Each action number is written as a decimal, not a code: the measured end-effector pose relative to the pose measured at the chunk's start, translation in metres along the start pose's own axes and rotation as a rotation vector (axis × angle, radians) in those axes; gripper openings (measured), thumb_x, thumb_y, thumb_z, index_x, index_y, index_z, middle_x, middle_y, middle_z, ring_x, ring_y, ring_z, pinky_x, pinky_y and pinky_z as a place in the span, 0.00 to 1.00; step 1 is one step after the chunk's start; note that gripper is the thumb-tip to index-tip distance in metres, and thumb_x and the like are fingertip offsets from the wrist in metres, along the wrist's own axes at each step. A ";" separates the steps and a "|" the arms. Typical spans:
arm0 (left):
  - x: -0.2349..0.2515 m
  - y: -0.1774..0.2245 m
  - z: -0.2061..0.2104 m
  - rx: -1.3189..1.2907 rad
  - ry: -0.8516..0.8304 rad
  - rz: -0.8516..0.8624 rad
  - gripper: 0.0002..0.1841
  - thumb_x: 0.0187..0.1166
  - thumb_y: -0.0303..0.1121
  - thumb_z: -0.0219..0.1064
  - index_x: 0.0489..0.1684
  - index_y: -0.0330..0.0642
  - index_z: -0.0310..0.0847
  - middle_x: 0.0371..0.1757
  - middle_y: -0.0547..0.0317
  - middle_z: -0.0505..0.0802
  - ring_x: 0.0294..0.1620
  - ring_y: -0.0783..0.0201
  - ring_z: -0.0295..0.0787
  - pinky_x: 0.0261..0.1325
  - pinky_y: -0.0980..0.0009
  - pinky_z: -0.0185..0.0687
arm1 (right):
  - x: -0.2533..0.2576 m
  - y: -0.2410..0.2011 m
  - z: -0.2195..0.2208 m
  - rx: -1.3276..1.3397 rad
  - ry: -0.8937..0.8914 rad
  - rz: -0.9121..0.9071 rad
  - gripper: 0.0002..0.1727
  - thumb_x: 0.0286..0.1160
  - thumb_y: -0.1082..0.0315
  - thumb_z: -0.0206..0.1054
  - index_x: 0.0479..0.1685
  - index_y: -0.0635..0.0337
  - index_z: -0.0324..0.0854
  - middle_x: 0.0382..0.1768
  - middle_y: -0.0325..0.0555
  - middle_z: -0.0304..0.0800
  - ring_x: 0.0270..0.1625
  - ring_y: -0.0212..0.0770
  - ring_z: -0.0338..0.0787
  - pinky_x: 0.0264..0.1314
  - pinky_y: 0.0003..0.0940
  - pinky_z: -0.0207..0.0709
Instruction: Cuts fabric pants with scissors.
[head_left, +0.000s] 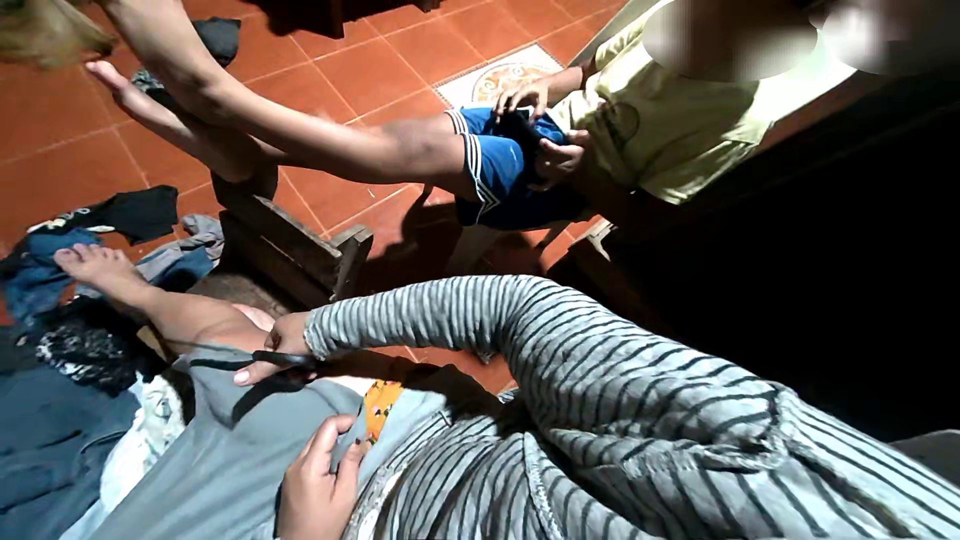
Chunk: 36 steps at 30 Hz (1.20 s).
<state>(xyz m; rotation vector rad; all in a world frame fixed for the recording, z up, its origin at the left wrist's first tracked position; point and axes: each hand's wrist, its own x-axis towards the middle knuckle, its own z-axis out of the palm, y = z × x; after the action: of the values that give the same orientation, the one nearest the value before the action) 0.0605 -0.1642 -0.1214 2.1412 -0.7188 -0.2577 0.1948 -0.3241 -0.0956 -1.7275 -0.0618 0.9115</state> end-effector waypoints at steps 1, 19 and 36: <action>0.000 0.000 -0.002 -0.002 0.045 0.000 0.12 0.71 0.29 0.61 0.44 0.32 0.87 0.38 0.50 0.95 0.37 0.71 0.92 0.45 0.74 0.86 | -0.005 0.004 -0.004 -0.077 0.059 -0.061 0.30 0.80 0.53 0.71 0.64 0.77 0.80 0.61 0.69 0.86 0.63 0.55 0.87 0.70 0.51 0.76; -0.164 0.050 -0.221 0.117 1.084 -0.178 0.11 0.93 0.32 0.45 0.62 0.44 0.72 0.53 0.73 0.89 0.56 0.76 0.88 0.65 0.71 0.85 | -0.006 0.042 0.021 0.377 0.267 -0.497 0.26 0.64 0.68 0.74 0.63 0.60 0.73 0.42 0.41 0.96 0.40 0.35 0.95 0.46 0.34 0.89; -0.173 0.145 -0.232 -0.134 0.979 -0.123 0.14 0.91 0.34 0.51 0.45 0.54 0.86 0.41 0.76 0.93 0.46 0.80 0.90 0.53 0.80 0.87 | 0.035 -0.022 0.126 -0.251 -0.010 -0.500 0.57 0.40 0.54 0.94 0.76 0.64 0.66 0.58 0.61 0.89 0.58 0.59 0.91 0.62 0.62 0.82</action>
<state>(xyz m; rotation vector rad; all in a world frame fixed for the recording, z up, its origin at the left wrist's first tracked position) -0.0422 0.0187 0.1246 1.8647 0.0062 0.6326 0.1525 -0.1985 -0.1050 -1.8167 -0.6094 0.5549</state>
